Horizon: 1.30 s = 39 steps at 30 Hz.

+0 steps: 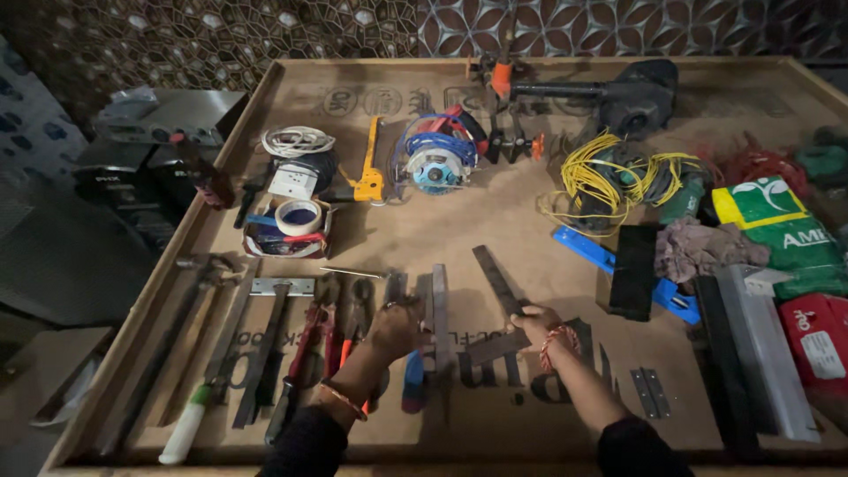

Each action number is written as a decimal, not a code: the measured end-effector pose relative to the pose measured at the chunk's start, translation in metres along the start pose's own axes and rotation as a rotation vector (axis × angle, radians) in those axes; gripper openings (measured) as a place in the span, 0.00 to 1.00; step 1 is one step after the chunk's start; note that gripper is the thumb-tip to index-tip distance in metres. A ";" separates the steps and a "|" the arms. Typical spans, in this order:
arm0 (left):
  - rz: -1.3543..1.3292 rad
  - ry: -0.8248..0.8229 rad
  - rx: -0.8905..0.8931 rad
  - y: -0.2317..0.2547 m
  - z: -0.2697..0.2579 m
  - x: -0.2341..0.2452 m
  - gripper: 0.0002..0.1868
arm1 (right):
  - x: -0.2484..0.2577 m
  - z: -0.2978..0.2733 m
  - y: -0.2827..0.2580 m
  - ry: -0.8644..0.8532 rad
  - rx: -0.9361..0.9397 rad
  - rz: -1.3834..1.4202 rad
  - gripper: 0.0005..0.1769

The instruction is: The person organizes a variety of tools on a wooden workbench, handling items like a blue plastic guide, files, pliers, and a large metal bracket.

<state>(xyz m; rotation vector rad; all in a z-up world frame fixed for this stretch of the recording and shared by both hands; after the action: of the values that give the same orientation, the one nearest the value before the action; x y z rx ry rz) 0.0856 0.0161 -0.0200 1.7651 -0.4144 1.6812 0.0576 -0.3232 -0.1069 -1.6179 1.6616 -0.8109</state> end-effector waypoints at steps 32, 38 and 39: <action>-0.036 0.055 0.002 -0.002 0.013 -0.003 0.41 | -0.067 -0.059 -0.123 0.261 0.071 -1.229 0.26; 0.133 -0.154 0.152 -0.012 0.026 -0.037 0.39 | -0.148 -0.065 -0.099 -0.084 -0.254 -1.536 0.23; 0.136 -0.153 0.153 -0.014 0.026 -0.042 0.39 | -0.156 -0.071 -0.100 -0.106 -0.274 -1.538 0.23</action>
<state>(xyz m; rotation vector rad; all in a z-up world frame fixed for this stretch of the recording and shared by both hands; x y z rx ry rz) 0.1096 0.0011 -0.0628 2.0267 -0.4950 1.7155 0.0583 -0.1721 0.0220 -2.9896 0.1404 -1.1001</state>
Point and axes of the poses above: each hand's wrist, its own z-axis towards the middle knuckle, its own x-axis out of the back of the hand, y = z × x, the point moved 4 cm from there along z, towards the middle knuckle, and after that the axes turned 15 degrees about -y, right-handed, at the moved point
